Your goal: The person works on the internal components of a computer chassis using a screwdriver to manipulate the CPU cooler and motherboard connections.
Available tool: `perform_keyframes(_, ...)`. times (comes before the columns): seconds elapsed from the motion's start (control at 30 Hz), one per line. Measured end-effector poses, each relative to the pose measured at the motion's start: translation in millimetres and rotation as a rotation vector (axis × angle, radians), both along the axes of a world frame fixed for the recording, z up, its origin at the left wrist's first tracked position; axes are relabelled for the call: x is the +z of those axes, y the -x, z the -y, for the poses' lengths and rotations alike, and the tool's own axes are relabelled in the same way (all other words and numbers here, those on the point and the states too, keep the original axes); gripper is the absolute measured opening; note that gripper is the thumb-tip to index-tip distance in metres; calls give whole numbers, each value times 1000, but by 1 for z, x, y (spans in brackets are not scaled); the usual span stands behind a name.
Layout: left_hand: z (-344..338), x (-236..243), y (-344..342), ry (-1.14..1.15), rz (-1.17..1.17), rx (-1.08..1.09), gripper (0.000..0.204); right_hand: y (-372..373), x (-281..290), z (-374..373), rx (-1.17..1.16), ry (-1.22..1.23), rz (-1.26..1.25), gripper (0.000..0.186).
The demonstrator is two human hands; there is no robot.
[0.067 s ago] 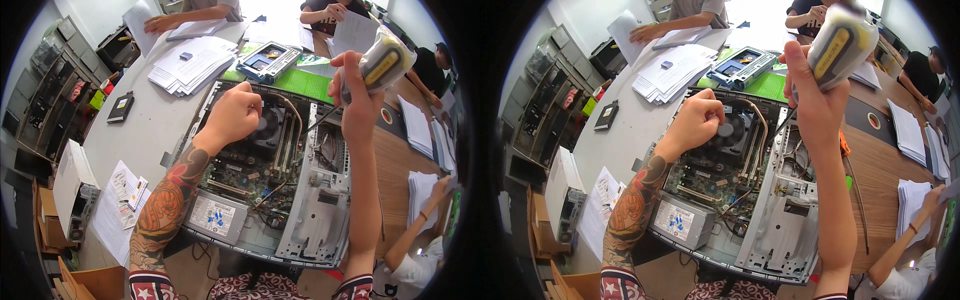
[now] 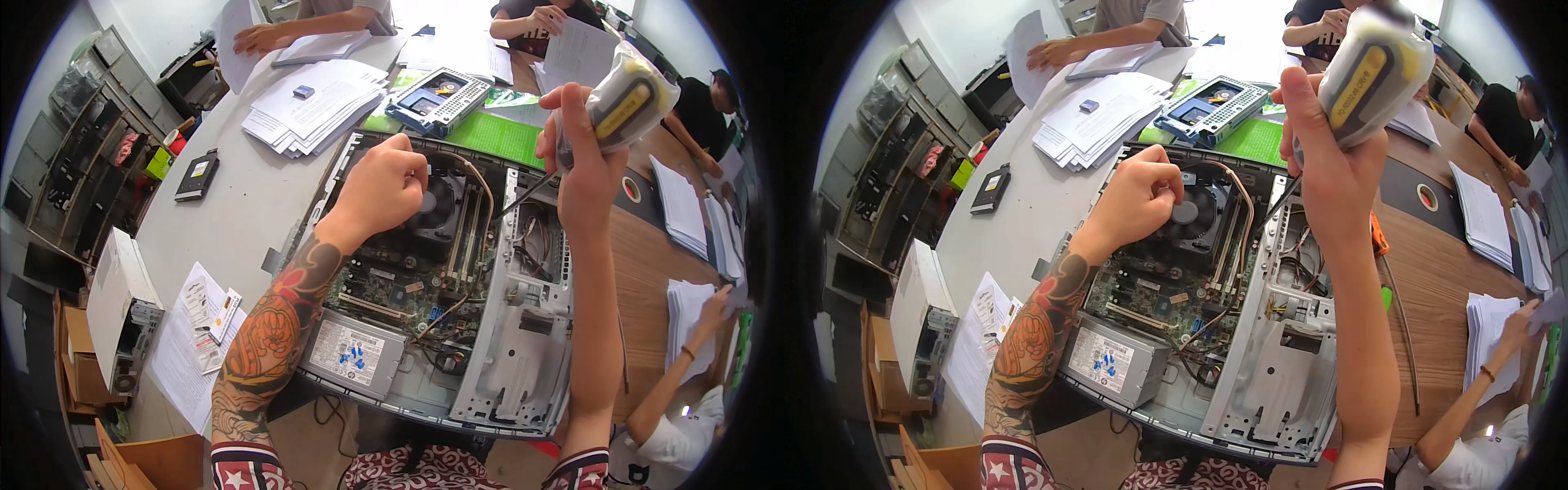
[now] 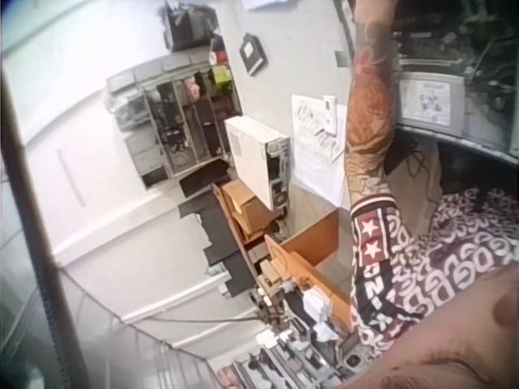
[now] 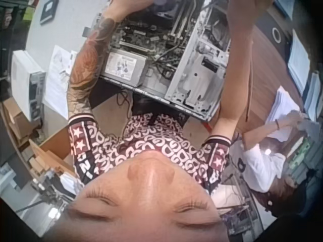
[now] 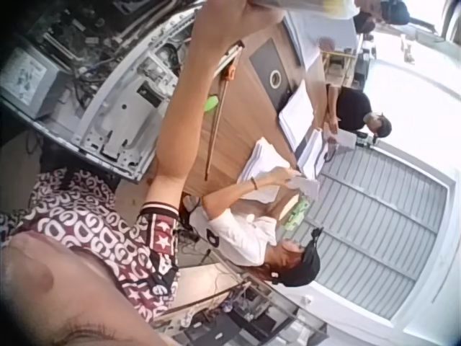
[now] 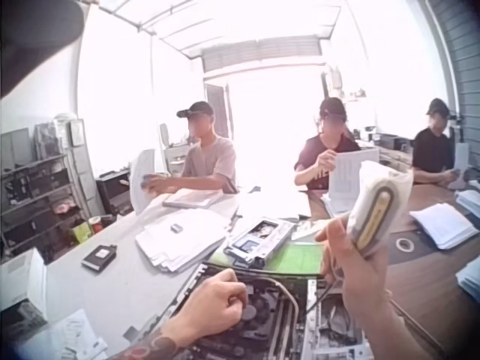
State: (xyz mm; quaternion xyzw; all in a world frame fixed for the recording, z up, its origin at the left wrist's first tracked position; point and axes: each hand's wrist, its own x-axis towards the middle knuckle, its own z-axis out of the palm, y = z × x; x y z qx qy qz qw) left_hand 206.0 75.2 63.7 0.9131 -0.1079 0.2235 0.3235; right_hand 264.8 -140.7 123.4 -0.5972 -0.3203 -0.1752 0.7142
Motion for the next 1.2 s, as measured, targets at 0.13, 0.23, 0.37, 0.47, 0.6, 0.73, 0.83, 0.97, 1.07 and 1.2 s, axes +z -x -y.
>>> perform_keyframes(0.13,-1,0,2,-17,4,6,15,2,0,-3,3,-43,12,31)
perform_keyframes(0.23,1,-3,-1,-10,-4,-6,15,-1,-2,1,-5,-9,15,30)
perform_keyframes(0.37,-1,-4,-2,-23,0,7,14,2,-2,-3,-11,-35,-6,31)
perform_keyframes(0.47,-4,1,2,-101,45,62,12,0,-3,-4,15,-169,-3,32)
perform_keyframes(0.6,-16,5,0,-122,103,95,10,-6,3,6,40,-276,3,32)
perform_keyframes(0.73,-27,2,-3,-160,106,114,9,-9,24,12,66,-286,38,34)
perform_keyframes(0.83,-30,9,5,-180,57,129,10,-4,45,1,184,-284,73,37)
perform_keyframes(0.97,-24,3,-2,-200,45,23,12,13,45,-30,395,-212,-20,37)
perform_keyframes(1.07,-25,2,4,-197,37,11,14,28,20,-56,388,-133,-115,38)
perform_keyframes(1.2,-25,2,-1,-228,98,7,13,45,-7,-59,359,-113,-216,34)
